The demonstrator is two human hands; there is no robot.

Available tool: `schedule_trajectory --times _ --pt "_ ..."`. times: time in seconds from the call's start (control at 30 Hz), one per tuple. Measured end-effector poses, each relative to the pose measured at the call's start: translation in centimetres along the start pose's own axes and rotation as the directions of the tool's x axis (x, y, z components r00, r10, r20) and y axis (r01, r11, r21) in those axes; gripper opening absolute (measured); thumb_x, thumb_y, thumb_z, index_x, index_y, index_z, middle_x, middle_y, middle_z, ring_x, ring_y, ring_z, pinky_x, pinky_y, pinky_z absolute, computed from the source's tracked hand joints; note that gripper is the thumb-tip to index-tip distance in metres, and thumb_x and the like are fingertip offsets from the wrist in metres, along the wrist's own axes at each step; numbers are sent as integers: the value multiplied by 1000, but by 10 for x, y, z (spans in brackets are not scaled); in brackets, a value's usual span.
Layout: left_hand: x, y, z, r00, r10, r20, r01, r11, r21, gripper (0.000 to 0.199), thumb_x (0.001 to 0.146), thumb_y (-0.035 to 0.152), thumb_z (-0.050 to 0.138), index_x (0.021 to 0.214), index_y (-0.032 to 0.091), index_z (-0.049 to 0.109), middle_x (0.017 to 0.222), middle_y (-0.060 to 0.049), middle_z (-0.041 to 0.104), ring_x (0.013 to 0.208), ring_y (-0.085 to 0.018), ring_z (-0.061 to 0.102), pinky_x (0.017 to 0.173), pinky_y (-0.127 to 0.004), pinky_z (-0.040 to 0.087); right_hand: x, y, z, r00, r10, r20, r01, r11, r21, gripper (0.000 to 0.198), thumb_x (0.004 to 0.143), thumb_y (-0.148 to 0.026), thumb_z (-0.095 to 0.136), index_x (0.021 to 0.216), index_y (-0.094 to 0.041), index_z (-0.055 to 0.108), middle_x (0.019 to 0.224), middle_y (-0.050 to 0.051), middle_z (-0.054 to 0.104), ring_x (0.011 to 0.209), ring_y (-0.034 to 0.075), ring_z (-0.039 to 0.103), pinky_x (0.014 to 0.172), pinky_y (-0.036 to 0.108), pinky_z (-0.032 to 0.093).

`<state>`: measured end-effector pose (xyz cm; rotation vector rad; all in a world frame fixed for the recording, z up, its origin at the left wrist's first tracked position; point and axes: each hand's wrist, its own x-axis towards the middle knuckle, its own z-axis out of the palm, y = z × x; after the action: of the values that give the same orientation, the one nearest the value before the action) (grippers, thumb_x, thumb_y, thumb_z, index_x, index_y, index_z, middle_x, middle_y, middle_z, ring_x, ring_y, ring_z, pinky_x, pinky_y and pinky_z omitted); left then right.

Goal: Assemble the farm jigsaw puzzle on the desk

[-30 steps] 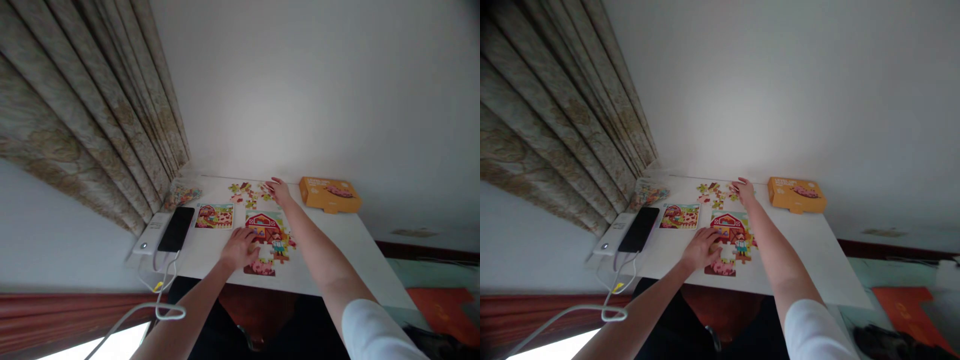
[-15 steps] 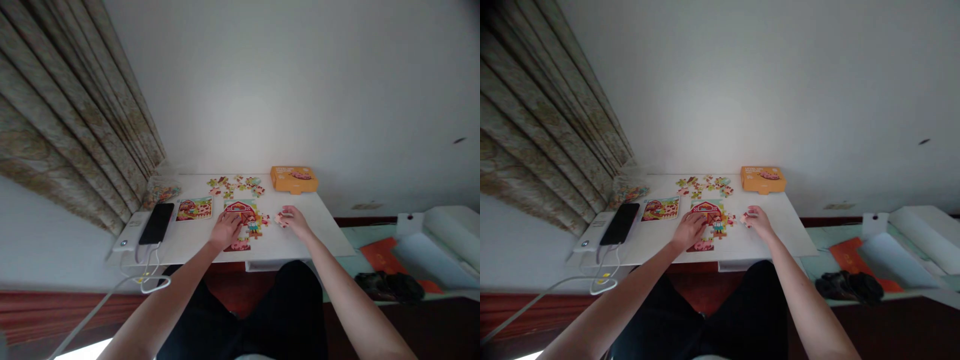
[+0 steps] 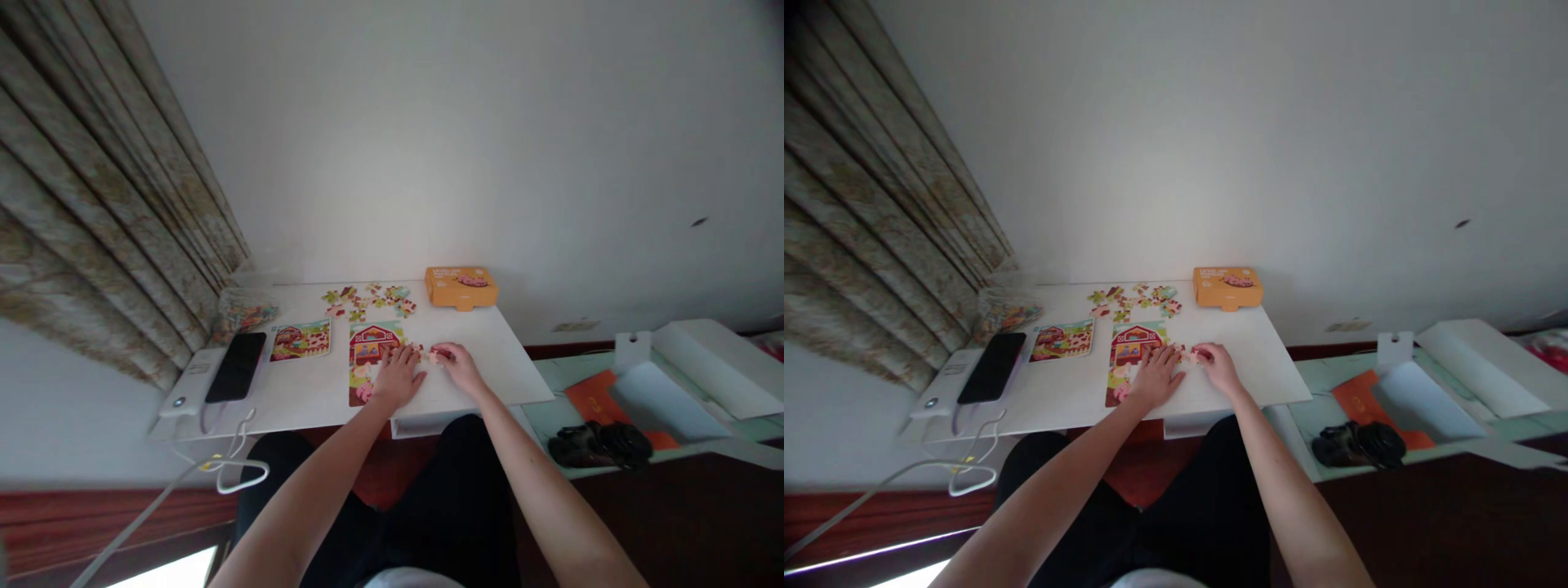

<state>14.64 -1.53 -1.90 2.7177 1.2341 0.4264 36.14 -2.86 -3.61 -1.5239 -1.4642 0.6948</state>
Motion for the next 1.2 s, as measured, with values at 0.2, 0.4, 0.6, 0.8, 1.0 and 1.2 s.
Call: schedule_trajectory --times 0.2,0.4,0.6,0.8,1.0,1.2 --pt "0 2 -3 1000 -1 -11 0 1000 -19 48 103 41 46 146 20 52 156 -12 52 146 -31 43 124 -58 25 21 -2 3 996 -28 80 39 990 -135 20 84 -21 66 100 -23 77 100 6 78 92 21 70 92 37 54" --pt "-1 3 -5 1000 -1 2 1 999 -41 50 103 41 45 148 20 50 156 -12 51 147 -31 42 124 -58 26 20 -1 6 993 -97 62 109 964 -242 17 84 -20 66 96 -25 77 103 7 78 98 23 68 94 39 53" --pt "0 3 -5 1000 -7 1 7 999 -31 52 103 41 43 151 24 48 156 -11 51 146 -32 42 124 -59 24 17 2 9 996 -93 14 93 970 -225 14 85 -22 64 93 -24 75 101 7 76 97 23 67 91 37 54" --pt "0 4 -4 1000 -19 11 19 999 -28 53 103 43 44 152 23 48 156 -11 51 146 -32 42 124 -59 25 12 5 10 989 -142 -34 127 950 -284 11 88 -26 65 94 -23 74 100 7 75 97 24 65 91 38 52" --pt "0 5 -1 1000 -23 -3 23 999 -23 53 102 43 44 153 28 47 156 -9 51 146 -32 42 123 -61 24 7 2 11 985 -151 -87 103 909 -404 16 90 -28 65 102 -23 75 106 11 74 103 28 64 99 43 49" --pt "0 7 -5 999 -32 26 33 999 -20 53 103 42 44 152 23 50 158 -12 48 147 -33 40 124 -59 23 7 2 12 987 -139 -80 95 908 -407 19 90 -27 62 104 -25 75 110 9 75 105 28 64 100 42 49"
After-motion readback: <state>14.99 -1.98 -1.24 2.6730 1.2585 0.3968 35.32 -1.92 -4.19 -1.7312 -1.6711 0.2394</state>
